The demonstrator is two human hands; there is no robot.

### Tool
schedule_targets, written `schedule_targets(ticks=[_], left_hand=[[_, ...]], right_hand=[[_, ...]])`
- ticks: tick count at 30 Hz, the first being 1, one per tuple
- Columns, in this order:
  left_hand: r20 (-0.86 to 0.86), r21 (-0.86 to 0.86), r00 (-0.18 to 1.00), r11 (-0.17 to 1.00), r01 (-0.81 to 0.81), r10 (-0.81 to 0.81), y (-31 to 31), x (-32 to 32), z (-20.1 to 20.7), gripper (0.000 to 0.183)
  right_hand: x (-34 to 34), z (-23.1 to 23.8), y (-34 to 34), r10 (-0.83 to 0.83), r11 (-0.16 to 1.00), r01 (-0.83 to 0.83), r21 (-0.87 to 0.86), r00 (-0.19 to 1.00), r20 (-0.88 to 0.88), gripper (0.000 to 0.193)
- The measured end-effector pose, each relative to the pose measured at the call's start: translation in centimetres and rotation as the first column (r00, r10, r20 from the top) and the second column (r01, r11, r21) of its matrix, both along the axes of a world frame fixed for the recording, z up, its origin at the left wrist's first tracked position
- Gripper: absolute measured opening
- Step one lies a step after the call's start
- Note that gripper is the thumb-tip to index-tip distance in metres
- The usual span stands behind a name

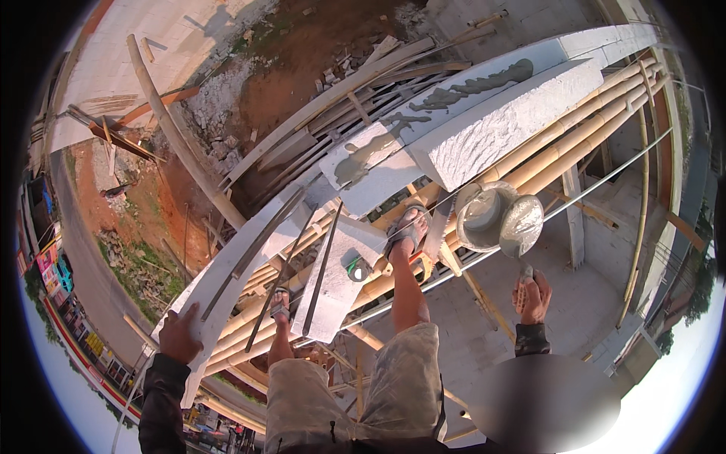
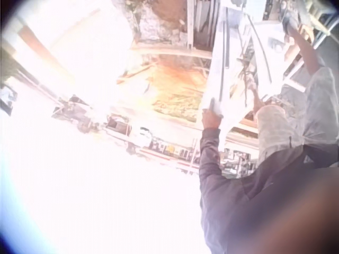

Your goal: The person scoops mortar from a bucket with a trowel and spreads it onto white rectangular blocks placed on bamboo scaffolding. The person repeatedly lifts blocks, applies mortar to their edges, and sets them back down.

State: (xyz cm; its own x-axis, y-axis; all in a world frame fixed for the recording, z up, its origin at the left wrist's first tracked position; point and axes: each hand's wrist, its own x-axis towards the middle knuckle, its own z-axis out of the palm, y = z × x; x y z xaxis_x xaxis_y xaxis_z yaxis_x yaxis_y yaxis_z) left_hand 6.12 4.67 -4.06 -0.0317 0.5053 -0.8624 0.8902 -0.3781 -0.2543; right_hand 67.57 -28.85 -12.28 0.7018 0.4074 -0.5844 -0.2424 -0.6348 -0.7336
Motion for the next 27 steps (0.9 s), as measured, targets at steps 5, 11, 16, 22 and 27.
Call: schedule_targets(ticks=[5,11,16,22,27], left_hand=[[0.067,0.037,0.992,0.994,0.106,-0.108,-0.2,-1.2,0.0,0.102],[0.112,0.062,0.988,0.993,0.101,-0.108,-0.7,-2.9,-0.5,0.097],[0.155,0.104,0.982,0.991,0.09,-0.105,-1.4,-3.9,-0.7,0.092],[0.173,0.098,0.984,0.995,0.023,-0.04,-2.0,-4.5,-0.6,0.093],[0.169,0.085,0.985,0.996,-0.001,-0.013,-2.2,-4.8,-0.4,0.092]], right_hand=[[4.7,9.6,14.8,0.577,0.812,-0.551,-0.192,0.708,0.407,0.034],[6.2,6.8,32.6,0.838,0.294,-0.688,-0.663,-0.148,0.525,0.018],[2.4,0.3,36.8,0.863,0.146,-0.523,-0.839,-0.347,0.367,0.014],[-1.0,0.5,36.5,0.876,0.086,-0.527,-0.845,-0.365,0.317,0.015],[-5.1,5.1,31.1,0.839,0.228,-0.73,-0.645,-0.188,0.51,0.011]])
